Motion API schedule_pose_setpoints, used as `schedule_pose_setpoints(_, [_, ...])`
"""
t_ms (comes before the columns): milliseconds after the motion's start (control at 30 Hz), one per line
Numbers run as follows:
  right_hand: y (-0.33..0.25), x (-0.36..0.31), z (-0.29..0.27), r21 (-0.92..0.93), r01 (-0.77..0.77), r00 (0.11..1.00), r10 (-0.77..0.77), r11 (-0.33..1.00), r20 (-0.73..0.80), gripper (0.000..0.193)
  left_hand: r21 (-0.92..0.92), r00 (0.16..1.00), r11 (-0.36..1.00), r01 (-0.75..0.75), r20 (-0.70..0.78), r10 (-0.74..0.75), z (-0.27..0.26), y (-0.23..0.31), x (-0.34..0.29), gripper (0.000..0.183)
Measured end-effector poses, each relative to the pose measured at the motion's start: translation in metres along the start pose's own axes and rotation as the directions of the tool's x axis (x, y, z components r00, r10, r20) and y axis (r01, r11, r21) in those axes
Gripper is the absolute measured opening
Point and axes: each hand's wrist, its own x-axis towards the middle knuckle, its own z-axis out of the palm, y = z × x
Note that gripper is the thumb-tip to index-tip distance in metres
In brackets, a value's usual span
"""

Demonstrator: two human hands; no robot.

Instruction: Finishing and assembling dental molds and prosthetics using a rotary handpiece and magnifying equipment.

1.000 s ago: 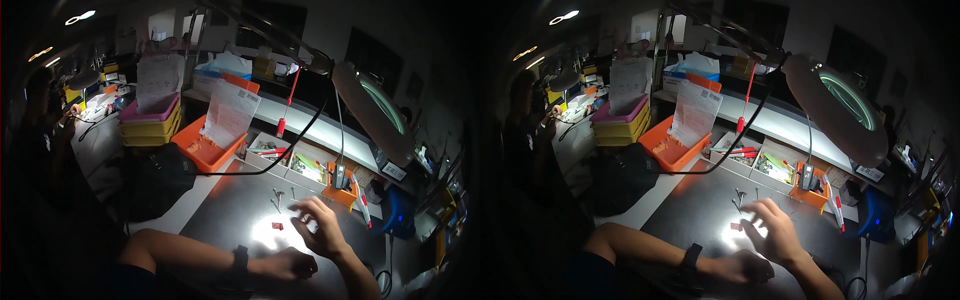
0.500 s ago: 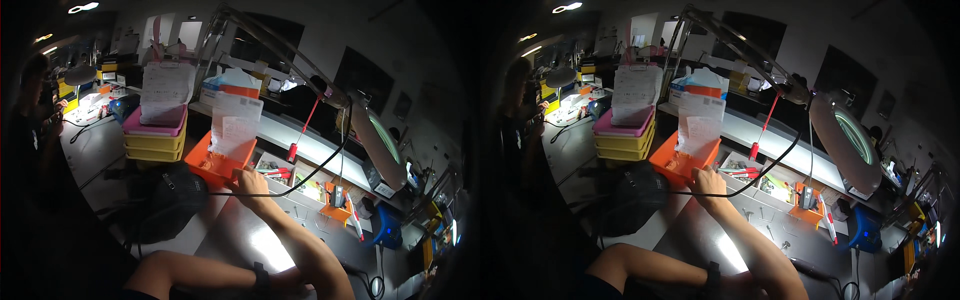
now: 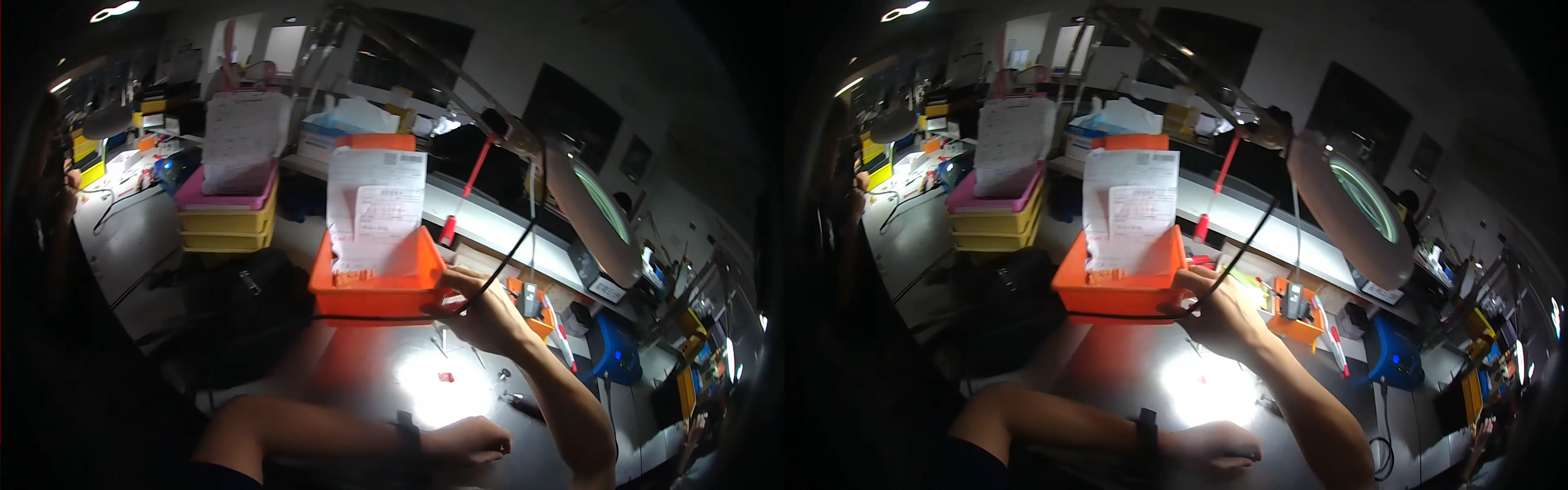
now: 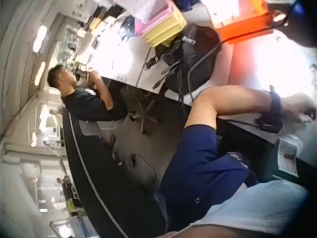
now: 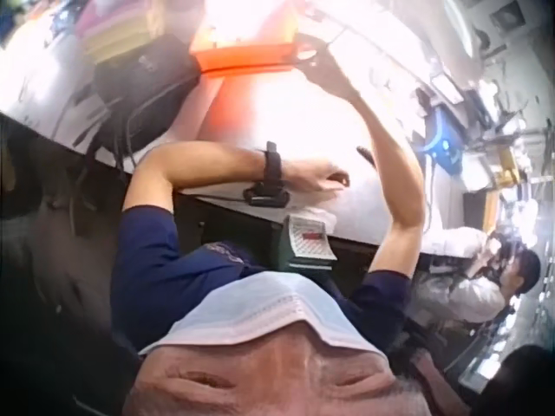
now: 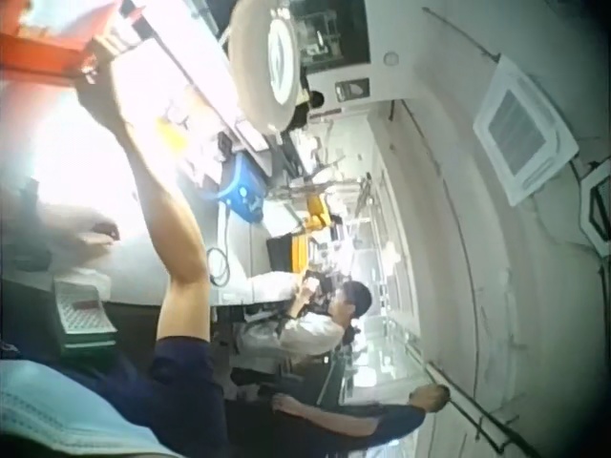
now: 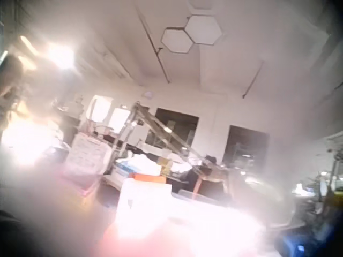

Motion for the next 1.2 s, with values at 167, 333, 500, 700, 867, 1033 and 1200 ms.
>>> schedule_pose_setpoints(167, [-0.003,-0.049,-0.024,0.076,-0.036,0.998,0.032,0.996,0.061,0.02,0.104,0.989,0.993,0.058,-0.141,-0.043,0.0,0.016,-0.009,0.019])
schedule_pose_setpoints(333, [-0.009,-0.104,-0.053,0.065,-0.099,0.995,0.098,0.993,0.008,0.022,0.288,0.995,0.952,0.1,-0.049,-0.09,-0.004,0.036,0.002,0.019])
schedule_pose_setpoints(500, [-0.024,-0.163,-0.079,-0.004,-0.128,0.988,0.127,0.992,-0.092,0.028,0.153,0.882,0.869,0.47,-0.049,-0.468,-0.01,0.055,0.0,0.026])
schedule_pose_setpoints(700, [-0.05,-0.266,-0.114,-0.026,-0.383,0.903,0.368,0.924,-0.223,0.025,0.138,0.945,0.956,0.26,-0.24,-0.223,0.001,0.068,-0.001,0.026])
schedule_pose_setpoints(867, [-0.098,-0.369,-0.143,0.081,-0.714,0.591,0.66,0.696,-0.464,0.023,0.161,0.99,0.977,0.139,-0.023,-0.137,-0.007,0.026,0.006,0.014])
schedule_pose_setpoints(1033, [-0.033,-0.45,-0.138,0.143,-0.797,0.365,0.656,0.587,-0.66,0.026,0.192,0.984,0.965,0.177,-0.06,-0.168,-0.008,0.018,0.004,0.015])
schedule_pose_setpoints(1200, [0.022,-0.512,-0.148,-0.224,-0.852,0.448,0.435,0.474,-0.781,0.02,0.166,0.993,0.979,0.12,-0.039,-0.116,-0.01,0.024,0.0,0.014])
